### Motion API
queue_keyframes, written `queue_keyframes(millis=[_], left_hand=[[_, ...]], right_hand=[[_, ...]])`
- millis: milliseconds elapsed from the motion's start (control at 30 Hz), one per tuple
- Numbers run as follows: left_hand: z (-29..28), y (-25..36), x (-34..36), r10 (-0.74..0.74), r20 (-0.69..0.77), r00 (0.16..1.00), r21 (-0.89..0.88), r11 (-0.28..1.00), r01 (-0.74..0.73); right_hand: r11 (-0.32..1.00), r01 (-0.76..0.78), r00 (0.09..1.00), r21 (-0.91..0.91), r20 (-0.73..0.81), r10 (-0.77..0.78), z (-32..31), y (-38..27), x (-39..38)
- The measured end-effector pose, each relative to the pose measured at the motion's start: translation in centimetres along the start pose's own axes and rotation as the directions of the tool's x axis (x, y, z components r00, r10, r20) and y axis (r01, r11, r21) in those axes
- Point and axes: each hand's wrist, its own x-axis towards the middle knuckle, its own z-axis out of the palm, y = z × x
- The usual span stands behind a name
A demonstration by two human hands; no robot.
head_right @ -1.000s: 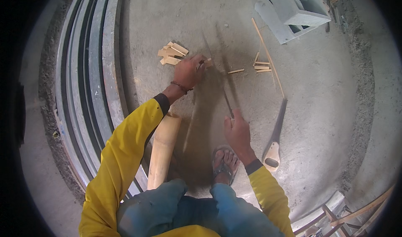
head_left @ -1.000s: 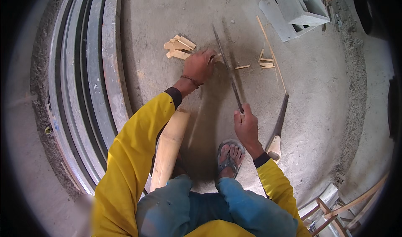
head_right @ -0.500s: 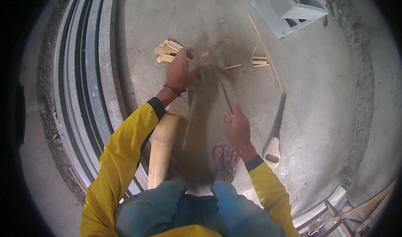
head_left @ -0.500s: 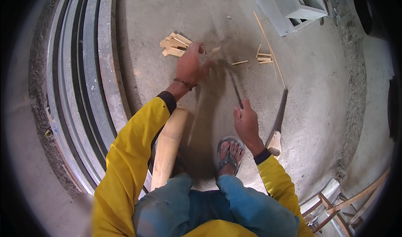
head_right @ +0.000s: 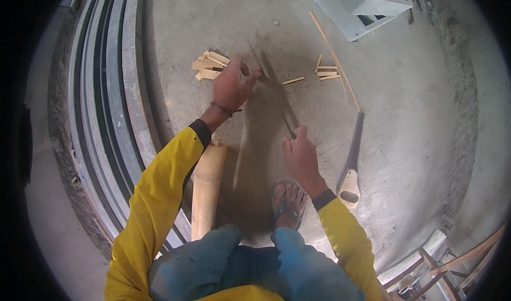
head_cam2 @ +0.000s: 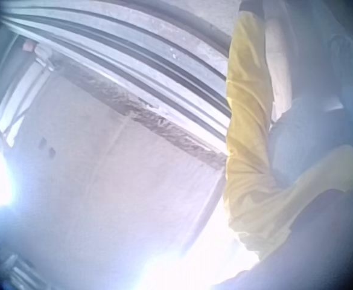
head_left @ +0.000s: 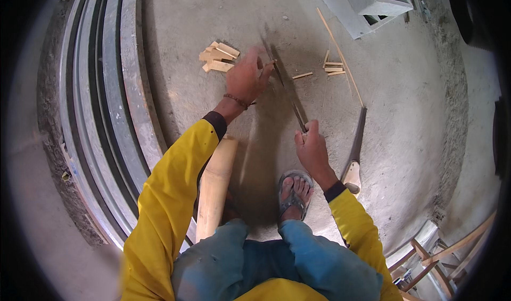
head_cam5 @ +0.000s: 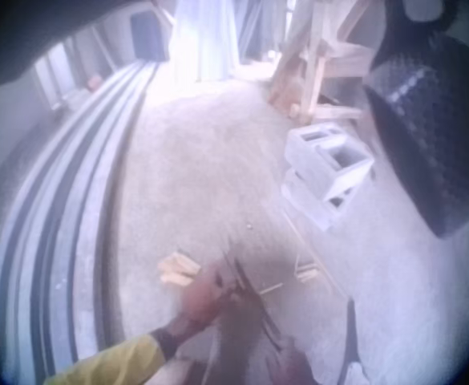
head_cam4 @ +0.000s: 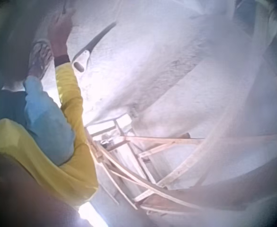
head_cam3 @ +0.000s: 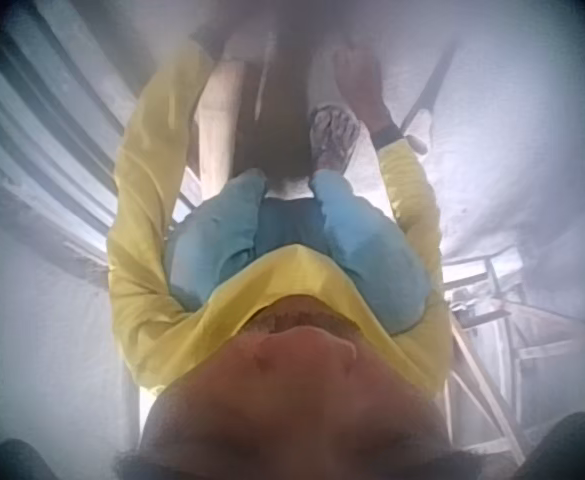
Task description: The person uses a hand saw to cut a cylindrical wooden piece into smaller segments. They repeatedly position the wood, saw through it, and place the cut pieces on the floor. The task continues with multiple cuts, producing a pile of small wooden segments.
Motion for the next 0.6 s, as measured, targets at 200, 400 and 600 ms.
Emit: queue_keyframes(millis=[200, 400, 600], left_hand=[[0.5, -1.8, -0.5, 0.021, 0.042, 0.999, 0.222, 0.975, -0.030], [-4.0, -2.3, -0.7, 0.119, -0.053, 0.991, 0.599, 0.798, -0.064], [-5.1, -3.9, -0.9, 0.247, -0.055, 0.967, 0.282, 0.933, -0.223]], right_hand=[[0.999, -0.037, 0.998, -0.013, 0.045, 0.038, 0.8, 1.7, 0.4], [0.999, -0.020, 1.000, 0.045, 0.010, 0.019, -0.1, 1.7, 0.1], [0.995, 0.003, 1.000, 0.098, 0.005, -0.003, 0.0, 2.3, 0.3]])
